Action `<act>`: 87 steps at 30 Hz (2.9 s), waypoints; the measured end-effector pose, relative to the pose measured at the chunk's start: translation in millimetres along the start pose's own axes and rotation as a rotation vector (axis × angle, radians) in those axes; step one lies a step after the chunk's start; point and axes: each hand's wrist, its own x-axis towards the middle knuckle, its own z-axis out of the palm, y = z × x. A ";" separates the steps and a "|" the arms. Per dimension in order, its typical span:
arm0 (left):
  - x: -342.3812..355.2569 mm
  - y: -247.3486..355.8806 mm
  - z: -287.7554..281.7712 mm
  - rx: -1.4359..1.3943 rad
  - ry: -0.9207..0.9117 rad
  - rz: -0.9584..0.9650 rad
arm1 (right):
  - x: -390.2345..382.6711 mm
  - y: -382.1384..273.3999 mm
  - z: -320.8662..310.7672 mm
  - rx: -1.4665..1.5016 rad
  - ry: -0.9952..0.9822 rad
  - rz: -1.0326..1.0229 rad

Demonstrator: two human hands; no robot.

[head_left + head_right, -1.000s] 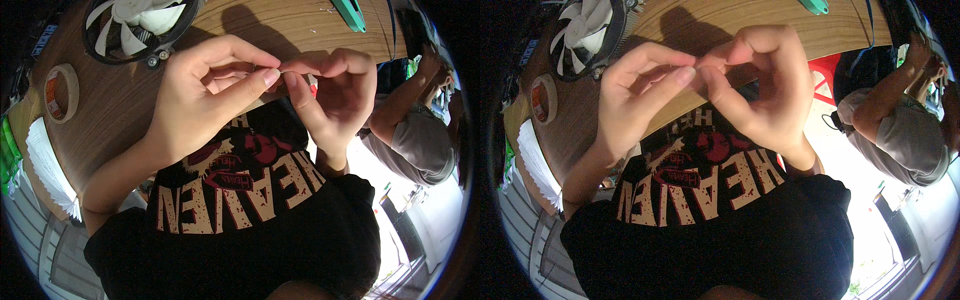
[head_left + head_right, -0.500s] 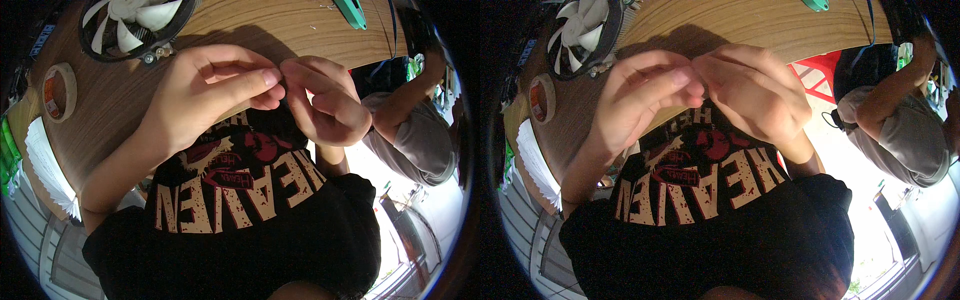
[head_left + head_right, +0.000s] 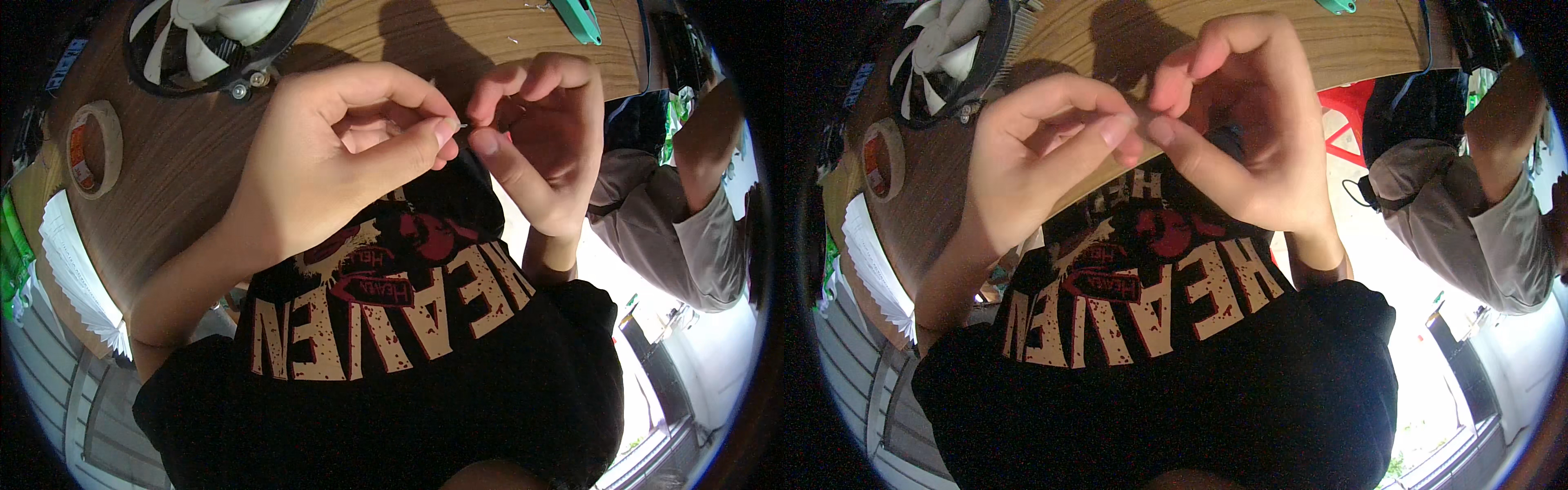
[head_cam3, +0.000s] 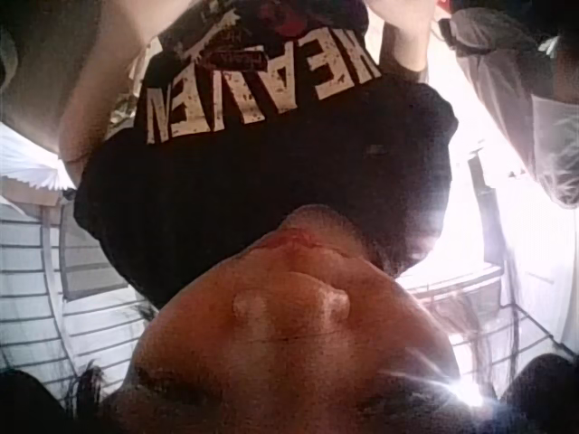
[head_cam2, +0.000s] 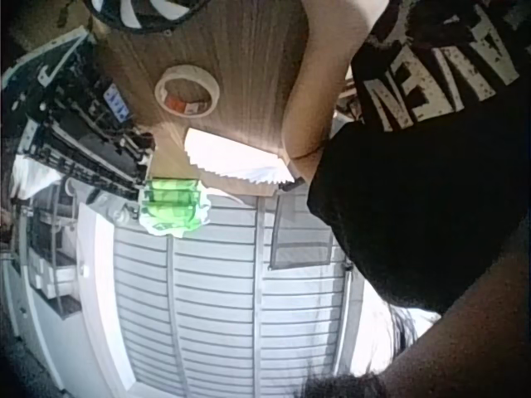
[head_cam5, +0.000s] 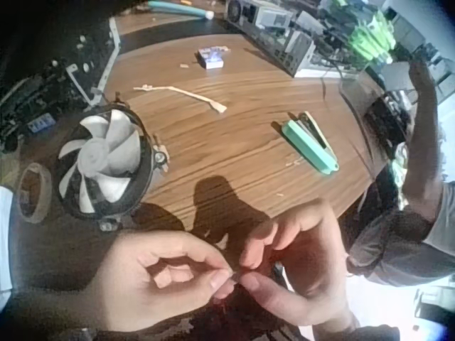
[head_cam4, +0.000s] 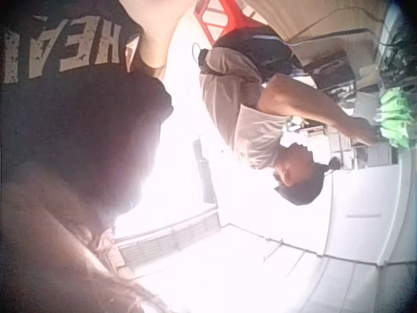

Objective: The person works on computer components, first handling a small electrical component by hand and then using a screwdriver to secure a fan to a heatsink.

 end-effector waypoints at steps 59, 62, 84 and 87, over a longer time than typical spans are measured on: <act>-3.6 0.3 -4.4 0.000 0.035 0.009 | -3.4 3.5 35.4 0.335 0.316 0.040; -4.6 0.3 -4.1 -0.010 0.032 0.003 | -3.4 2.0 35.6 0.348 0.307 0.020; -5.7 -2.5 -8.7 -0.007 0.031 -0.005 | 3.4 -2.6 36.9 0.197 0.194 -0.003; -5.5 -3.3 -6.8 -0.023 0.046 0.001 | 3.8 -3.7 31.5 0.215 0.179 0.033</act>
